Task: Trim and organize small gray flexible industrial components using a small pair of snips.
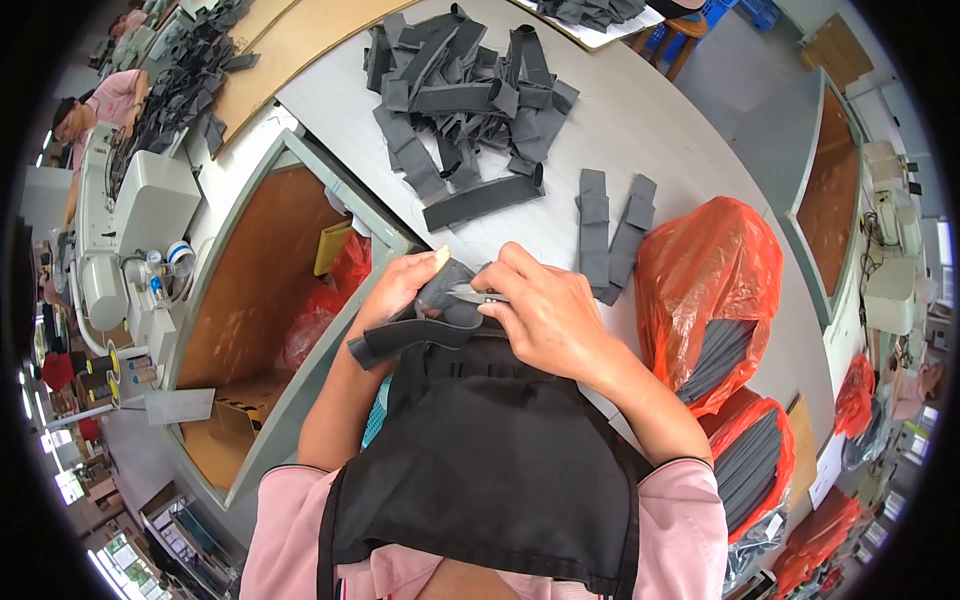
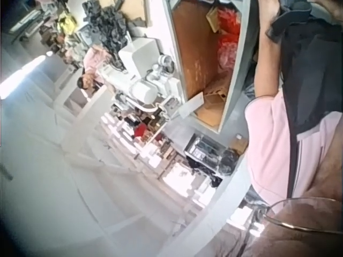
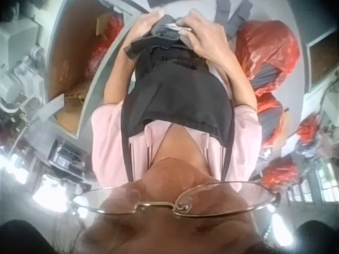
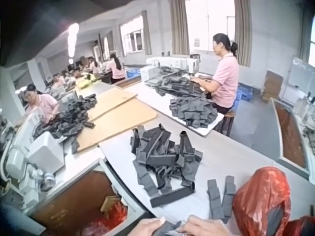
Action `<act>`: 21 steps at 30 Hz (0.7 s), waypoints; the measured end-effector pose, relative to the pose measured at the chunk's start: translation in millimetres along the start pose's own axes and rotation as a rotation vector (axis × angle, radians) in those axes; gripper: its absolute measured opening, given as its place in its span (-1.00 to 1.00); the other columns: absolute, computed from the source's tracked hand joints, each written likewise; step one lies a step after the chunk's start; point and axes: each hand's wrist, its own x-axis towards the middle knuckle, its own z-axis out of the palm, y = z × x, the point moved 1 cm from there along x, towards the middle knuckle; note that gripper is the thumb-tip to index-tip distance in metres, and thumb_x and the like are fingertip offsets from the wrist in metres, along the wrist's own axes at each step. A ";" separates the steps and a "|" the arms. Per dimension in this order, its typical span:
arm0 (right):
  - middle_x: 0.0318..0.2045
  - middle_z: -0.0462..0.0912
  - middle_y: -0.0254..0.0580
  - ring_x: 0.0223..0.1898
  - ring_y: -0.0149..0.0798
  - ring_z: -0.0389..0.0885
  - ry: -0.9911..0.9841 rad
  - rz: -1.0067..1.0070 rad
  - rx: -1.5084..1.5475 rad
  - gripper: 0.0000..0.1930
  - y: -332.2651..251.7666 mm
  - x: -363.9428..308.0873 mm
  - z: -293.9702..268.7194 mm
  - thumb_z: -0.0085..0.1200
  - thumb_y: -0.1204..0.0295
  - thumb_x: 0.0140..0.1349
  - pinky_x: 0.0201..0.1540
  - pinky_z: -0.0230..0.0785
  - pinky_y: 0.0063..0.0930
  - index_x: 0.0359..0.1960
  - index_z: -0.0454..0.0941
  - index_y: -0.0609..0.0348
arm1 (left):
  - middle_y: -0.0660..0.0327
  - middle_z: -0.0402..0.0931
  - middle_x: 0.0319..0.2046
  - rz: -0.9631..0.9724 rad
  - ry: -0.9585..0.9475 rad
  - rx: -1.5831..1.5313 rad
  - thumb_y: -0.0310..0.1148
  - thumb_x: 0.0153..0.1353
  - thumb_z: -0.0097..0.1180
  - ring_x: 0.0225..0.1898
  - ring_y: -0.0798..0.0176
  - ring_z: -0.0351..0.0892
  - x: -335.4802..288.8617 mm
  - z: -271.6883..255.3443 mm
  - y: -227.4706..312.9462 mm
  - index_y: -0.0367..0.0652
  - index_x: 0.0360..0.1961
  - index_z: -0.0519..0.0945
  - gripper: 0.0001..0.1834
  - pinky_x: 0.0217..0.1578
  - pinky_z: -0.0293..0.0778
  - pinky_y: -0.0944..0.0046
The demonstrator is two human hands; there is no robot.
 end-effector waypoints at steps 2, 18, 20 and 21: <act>-0.41 0.39 -0.25 -0.45 -0.14 0.49 0.010 0.002 0.010 -0.78 0.8 -1.4 2.0 0.16 0.51 -0.02 -0.45 0.31 -0.33 -0.29 0.47 0.10 | 0.36 0.46 -0.57 -0.018 -0.016 -0.024 -0.19 0.27 -0.03 -0.60 0.54 0.34 1.4 0.5 -2.4 -0.26 -0.43 0.54 -0.67 -0.57 0.27 0.48; -0.49 0.36 -0.25 -0.56 -0.15 0.41 -0.051 -0.324 -0.130 -0.76 8.0 5.4 -4.3 0.19 0.48 -0.08 -0.49 0.28 -0.35 -0.31 0.49 0.12 | 0.40 0.36 -0.71 -0.179 -0.153 -0.063 -0.20 0.28 -0.03 -0.76 0.59 0.19 0.6 2.3 -6.1 -0.25 -0.46 0.56 -0.67 -0.75 0.08 0.54; -0.49 0.37 -0.26 -0.56 -0.15 0.41 -0.064 -0.347 -0.119 -0.76 10.1 6.2 -3.9 0.18 0.48 -0.08 -0.49 0.28 -0.35 -0.31 0.49 0.12 | 0.39 0.36 -0.71 -0.211 -0.159 -0.070 -0.21 0.28 -0.03 -0.77 0.59 0.19 -1.4 4.1 -3.4 -0.26 -0.45 0.56 -0.67 -0.76 0.08 0.54; -0.50 0.37 -0.26 -0.56 -0.15 0.41 -0.072 -0.367 -0.110 -0.77 10.6 6.5 -3.9 0.18 0.48 -0.08 -0.49 0.28 -0.35 -0.32 0.50 0.12 | 0.38 0.36 -0.71 -0.244 -0.169 -0.073 -0.21 0.28 -0.03 -0.77 0.59 0.18 -2.0 4.9 -2.8 -0.27 -0.45 0.56 -0.67 -0.77 0.07 0.54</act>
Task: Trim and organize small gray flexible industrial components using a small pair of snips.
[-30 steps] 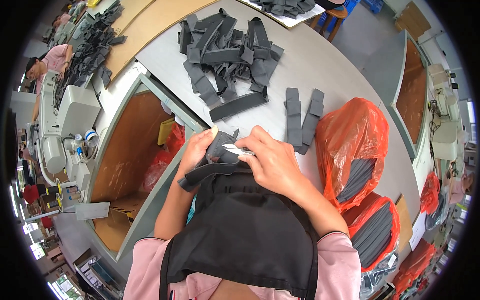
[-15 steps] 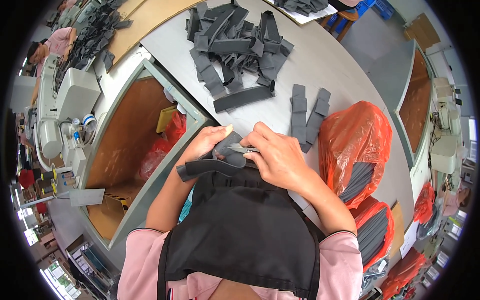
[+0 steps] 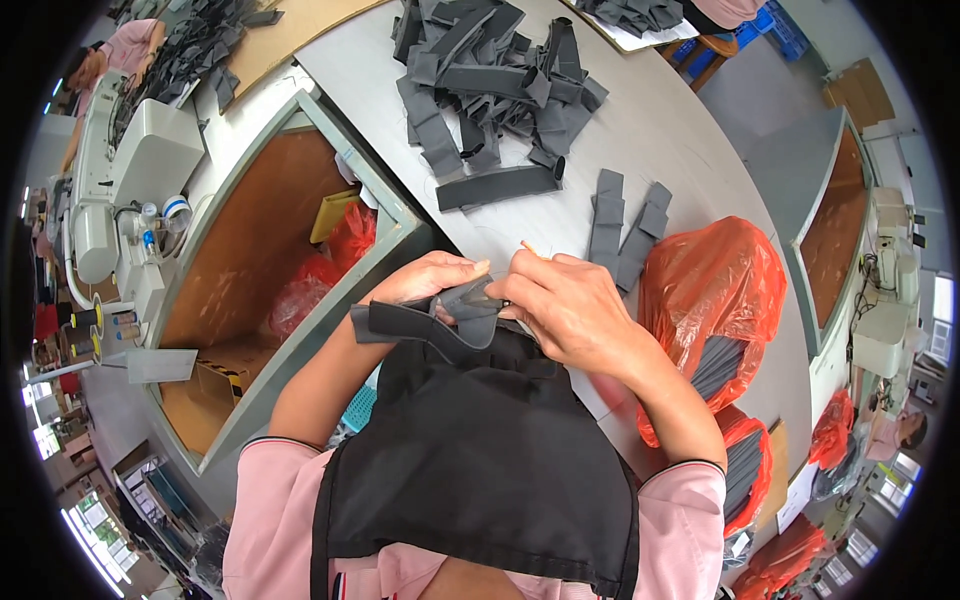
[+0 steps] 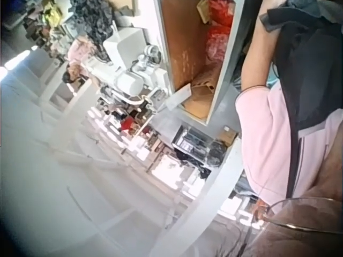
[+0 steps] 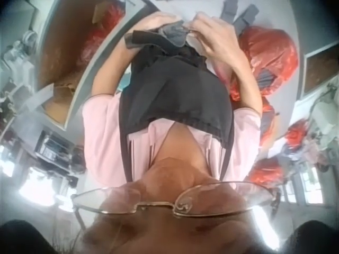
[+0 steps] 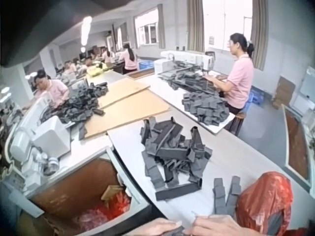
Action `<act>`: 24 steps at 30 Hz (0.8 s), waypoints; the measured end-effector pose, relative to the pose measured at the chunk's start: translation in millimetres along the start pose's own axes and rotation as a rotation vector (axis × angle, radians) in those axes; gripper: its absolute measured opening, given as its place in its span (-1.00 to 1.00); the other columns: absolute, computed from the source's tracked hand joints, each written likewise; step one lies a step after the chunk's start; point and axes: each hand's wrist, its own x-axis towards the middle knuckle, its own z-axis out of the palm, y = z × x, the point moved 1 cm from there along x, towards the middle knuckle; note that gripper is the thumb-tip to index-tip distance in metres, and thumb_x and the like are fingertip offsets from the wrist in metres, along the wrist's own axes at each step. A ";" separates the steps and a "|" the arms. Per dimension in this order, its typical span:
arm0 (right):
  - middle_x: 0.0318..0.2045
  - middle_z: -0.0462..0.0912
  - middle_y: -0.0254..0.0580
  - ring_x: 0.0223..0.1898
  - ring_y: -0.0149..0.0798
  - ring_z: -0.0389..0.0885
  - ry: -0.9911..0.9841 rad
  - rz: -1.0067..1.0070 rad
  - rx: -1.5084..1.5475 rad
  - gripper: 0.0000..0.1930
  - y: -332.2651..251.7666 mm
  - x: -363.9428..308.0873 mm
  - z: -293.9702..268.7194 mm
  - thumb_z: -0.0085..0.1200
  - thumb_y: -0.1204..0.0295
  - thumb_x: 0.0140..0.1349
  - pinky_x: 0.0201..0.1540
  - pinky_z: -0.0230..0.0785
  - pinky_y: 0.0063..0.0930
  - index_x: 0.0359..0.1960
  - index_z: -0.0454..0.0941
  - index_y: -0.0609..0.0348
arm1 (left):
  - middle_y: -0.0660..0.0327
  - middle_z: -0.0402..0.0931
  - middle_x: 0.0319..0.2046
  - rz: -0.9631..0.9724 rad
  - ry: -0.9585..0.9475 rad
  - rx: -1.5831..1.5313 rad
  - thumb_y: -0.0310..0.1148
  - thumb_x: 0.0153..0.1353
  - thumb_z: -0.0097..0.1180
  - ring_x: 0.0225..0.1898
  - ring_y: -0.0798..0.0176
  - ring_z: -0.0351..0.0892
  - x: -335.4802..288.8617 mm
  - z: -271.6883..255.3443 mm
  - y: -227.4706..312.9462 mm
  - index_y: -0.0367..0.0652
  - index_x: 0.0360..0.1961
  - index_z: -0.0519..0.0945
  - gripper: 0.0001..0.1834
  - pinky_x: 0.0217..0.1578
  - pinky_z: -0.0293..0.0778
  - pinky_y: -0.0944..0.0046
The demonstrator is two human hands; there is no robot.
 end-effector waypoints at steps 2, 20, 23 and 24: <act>-0.49 0.37 -0.26 -0.56 -0.15 0.41 -0.019 0.000 0.004 -0.77 -0.2 0.8 -0.6 0.18 0.48 -0.07 -0.49 0.28 -0.35 -0.31 0.50 0.12 | 0.38 0.36 -0.71 0.004 -0.004 0.007 -0.21 0.28 -0.03 -0.77 0.59 0.18 0.3 -0.7 -1.2 -0.27 -0.44 0.56 -0.67 -0.77 0.07 0.53; -0.47 0.47 -0.17 -0.48 -0.29 0.48 0.039 0.454 0.421 -0.67 -14.0 -27.2 45.6 0.30 0.35 -0.07 -0.41 0.35 -0.44 -0.28 0.51 0.22 | 0.39 0.45 -0.46 0.407 0.266 0.486 -0.29 0.29 -0.03 -0.46 0.56 0.32 7.1 -2.8 -9.3 -0.24 -0.24 0.53 -0.78 -0.46 0.30 0.49; -0.56 0.47 -0.20 -0.61 -0.28 0.47 0.263 0.402 0.314 -0.66 -6.9 -30.8 45.6 0.34 0.31 -0.11 -0.55 0.33 -0.48 -0.40 0.48 0.24 | 0.28 0.41 -0.15 0.488 0.112 0.229 -0.45 0.14 0.06 -0.29 0.47 0.35 -1.5 6.5 -8.2 -0.20 -0.05 0.43 -0.68 -0.21 0.31 0.45; -0.54 0.50 -0.20 -0.61 -0.30 0.48 0.318 0.394 0.296 -0.66 -0.6 -30.3 50.5 0.35 0.31 -0.11 -0.55 0.34 -0.50 -0.40 0.49 0.24 | 0.28 0.41 -0.15 0.489 0.108 0.232 -0.45 0.14 0.06 -0.29 0.47 0.35 0.0 6.0 -9.0 -0.20 -0.05 0.43 -0.68 -0.21 0.31 0.45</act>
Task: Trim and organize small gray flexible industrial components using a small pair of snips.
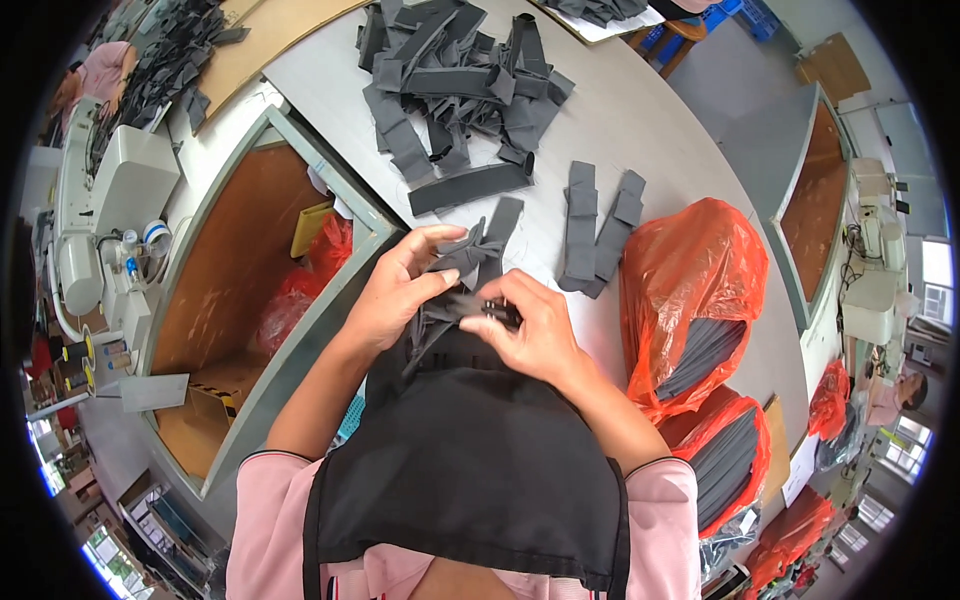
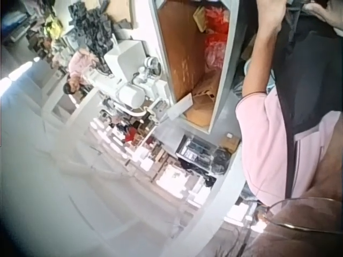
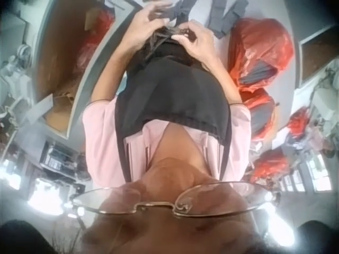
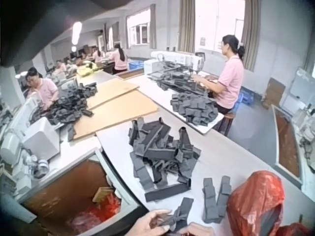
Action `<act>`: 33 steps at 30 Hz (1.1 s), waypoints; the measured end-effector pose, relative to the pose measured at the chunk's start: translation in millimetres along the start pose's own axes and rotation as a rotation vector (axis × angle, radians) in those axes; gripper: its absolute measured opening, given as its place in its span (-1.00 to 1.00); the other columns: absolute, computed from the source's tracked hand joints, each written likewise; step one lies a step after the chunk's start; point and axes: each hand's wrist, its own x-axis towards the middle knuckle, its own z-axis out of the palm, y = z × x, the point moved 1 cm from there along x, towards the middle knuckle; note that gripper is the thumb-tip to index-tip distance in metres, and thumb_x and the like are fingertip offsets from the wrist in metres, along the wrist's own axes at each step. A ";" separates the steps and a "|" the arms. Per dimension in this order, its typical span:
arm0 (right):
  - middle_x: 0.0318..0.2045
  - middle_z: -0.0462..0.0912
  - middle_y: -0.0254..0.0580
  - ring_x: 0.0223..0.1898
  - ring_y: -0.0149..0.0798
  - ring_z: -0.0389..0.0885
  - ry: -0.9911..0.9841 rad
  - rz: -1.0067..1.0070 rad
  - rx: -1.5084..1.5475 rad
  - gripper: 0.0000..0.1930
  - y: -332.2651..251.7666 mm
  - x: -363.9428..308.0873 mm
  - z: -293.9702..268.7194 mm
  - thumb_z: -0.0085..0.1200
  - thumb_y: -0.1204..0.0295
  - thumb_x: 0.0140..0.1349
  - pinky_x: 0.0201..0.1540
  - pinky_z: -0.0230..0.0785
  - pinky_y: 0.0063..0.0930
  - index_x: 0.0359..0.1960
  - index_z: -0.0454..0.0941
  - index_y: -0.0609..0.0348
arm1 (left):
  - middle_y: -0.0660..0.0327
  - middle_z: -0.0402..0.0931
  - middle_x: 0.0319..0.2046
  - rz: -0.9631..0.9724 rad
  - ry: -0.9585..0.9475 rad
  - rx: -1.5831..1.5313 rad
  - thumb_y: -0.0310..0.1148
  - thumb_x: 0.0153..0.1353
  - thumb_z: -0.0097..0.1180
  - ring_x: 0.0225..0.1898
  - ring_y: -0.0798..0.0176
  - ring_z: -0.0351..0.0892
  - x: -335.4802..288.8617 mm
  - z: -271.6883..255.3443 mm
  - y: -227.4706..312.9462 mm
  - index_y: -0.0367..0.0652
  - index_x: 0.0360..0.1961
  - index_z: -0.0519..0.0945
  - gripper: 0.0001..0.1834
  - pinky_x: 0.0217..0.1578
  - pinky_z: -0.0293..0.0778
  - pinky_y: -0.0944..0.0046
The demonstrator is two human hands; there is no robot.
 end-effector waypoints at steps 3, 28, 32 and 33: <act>-0.56 0.50 -0.24 -0.63 -0.37 0.38 0.041 0.101 0.015 -0.73 1.9 5.0 9.3 0.30 0.41 -0.11 -0.55 0.24 -0.55 -0.38 0.52 0.24 | 0.13 0.27 0.06 0.045 0.180 0.034 -0.62 -0.07 -0.05 0.00 0.30 0.23 3.8 -5.6 -7.4 -0.16 0.06 0.29 -0.44 -0.03 0.28 0.32; -0.39 0.51 -0.26 -0.51 -0.22 0.53 0.011 -0.020 -0.412 -0.72 -32.7 9.1 -4.9 0.20 0.46 -0.04 -0.48 0.35 -0.44 -0.23 0.52 0.14 | 0.10 0.29 -0.04 0.225 0.372 -0.178 -0.70 -0.11 -0.03 -0.02 0.34 0.31 -5.8 12.4 -16.5 -0.29 0.11 0.11 -0.33 -0.03 0.30 0.38; -0.42 0.50 -0.29 -0.50 -0.24 0.53 0.029 -0.072 -0.483 -0.73 -33.1 14.6 -3.7 0.19 0.45 -0.03 -0.47 0.36 -0.42 -0.23 0.52 0.13 | 0.11 0.29 -0.05 0.245 0.385 -0.118 -0.71 -0.11 -0.02 -0.04 0.34 0.32 -6.1 14.1 -14.0 -0.29 0.10 0.10 -0.33 -0.03 0.29 0.39; -0.42 0.50 -0.28 -0.50 -0.24 0.53 0.022 -0.091 -0.498 -0.73 -33.1 14.7 -3.4 0.19 0.46 -0.02 -0.47 0.35 -0.42 -0.23 0.51 0.13 | 0.11 0.29 -0.05 0.245 0.384 -0.115 -0.71 -0.11 -0.02 -0.04 0.34 0.32 -6.1 14.6 -13.2 -0.29 0.10 0.10 -0.33 -0.03 0.29 0.39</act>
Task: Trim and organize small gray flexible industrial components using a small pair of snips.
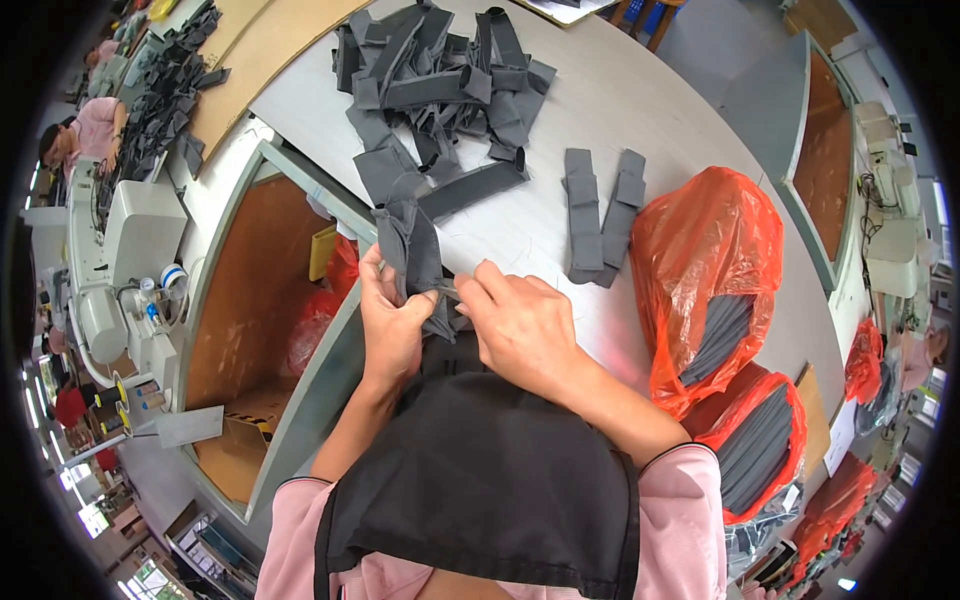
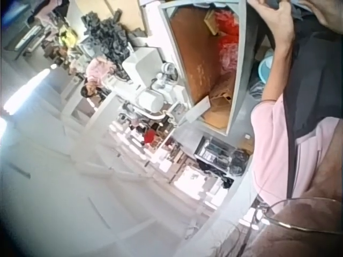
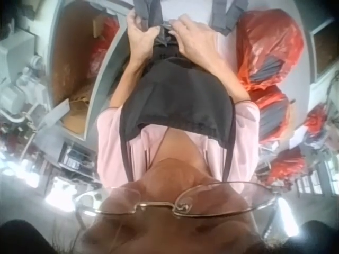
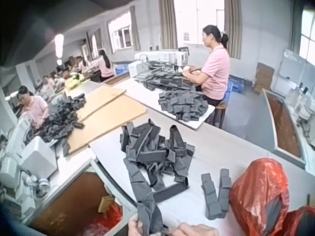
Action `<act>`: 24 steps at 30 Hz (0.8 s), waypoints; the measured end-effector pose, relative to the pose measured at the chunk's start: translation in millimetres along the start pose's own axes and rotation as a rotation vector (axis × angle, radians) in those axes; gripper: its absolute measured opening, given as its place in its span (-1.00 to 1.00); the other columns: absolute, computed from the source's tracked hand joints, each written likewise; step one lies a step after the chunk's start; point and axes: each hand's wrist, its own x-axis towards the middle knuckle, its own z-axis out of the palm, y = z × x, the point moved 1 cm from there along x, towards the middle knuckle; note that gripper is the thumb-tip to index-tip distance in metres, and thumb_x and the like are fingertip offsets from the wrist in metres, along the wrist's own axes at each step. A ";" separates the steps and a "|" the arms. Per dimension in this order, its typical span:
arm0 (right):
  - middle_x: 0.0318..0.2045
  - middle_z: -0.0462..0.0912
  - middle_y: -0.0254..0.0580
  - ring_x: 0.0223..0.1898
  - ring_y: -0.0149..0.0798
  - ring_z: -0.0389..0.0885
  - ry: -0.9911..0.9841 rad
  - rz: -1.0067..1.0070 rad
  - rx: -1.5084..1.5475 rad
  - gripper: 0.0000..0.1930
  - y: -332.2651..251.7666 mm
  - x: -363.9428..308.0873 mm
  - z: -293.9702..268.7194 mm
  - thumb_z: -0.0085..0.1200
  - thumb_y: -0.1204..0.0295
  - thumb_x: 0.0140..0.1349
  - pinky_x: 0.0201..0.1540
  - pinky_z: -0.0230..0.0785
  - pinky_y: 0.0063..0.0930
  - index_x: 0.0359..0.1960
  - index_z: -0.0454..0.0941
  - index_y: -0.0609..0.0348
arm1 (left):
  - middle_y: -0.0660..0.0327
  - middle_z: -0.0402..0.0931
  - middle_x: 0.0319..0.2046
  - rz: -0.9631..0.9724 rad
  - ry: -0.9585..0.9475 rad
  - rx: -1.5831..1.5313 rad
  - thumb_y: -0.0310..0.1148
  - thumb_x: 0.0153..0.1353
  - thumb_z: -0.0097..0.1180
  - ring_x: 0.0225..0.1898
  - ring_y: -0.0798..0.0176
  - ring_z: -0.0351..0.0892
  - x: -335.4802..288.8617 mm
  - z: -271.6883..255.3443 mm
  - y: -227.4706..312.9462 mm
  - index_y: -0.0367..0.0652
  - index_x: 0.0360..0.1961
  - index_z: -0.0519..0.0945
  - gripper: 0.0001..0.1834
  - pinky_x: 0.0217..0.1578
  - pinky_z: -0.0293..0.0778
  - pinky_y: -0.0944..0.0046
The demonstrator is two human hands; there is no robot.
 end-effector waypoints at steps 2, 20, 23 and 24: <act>-0.42 0.50 -0.28 -0.49 -0.24 0.54 -0.001 -0.020 -0.014 -0.73 0.3 0.1 0.5 0.18 0.46 -0.02 -0.47 0.35 -0.42 -0.22 0.51 0.12 | 0.11 0.29 -0.04 -0.004 0.019 -0.035 -0.72 -0.11 -0.02 -0.04 0.34 0.33 0.1 0.9 1.0 -0.27 0.10 0.10 -0.33 -0.04 0.29 0.39; -0.49 0.48 -0.23 -0.59 -0.18 0.48 0.085 0.096 0.263 -0.81 3.6 -2.1 0.4 0.18 0.51 -0.01 -0.56 0.33 -0.43 -0.31 0.53 0.17 | 0.07 0.26 0.03 0.010 0.020 -0.063 -0.73 -0.11 -0.03 0.03 0.31 0.30 1.1 -1.0 -0.1 -0.30 0.13 0.09 -0.31 0.02 0.27 0.37; -0.50 0.43 -0.22 -0.59 -0.16 0.49 -0.012 0.039 0.189 -0.81 0.6 7.2 -4.1 0.16 0.49 0.00 -0.58 0.31 -0.37 -0.32 0.47 0.16 | 0.06 0.26 0.03 0.018 0.014 -0.079 -0.73 -0.11 -0.03 0.03 0.31 0.31 1.3 -2.0 -0.2 -0.32 0.14 0.07 -0.29 0.03 0.27 0.36; -0.50 0.43 -0.22 -0.59 -0.16 0.49 -0.011 0.042 0.189 -0.81 -0.3 9.9 -6.3 0.16 0.49 0.00 -0.58 0.31 -0.37 -0.32 0.47 0.16 | 0.06 0.26 0.03 0.016 0.011 -0.078 -0.73 -0.11 -0.03 0.03 0.31 0.31 0.8 -1.4 -0.2 -0.32 0.14 0.07 -0.29 0.03 0.27 0.36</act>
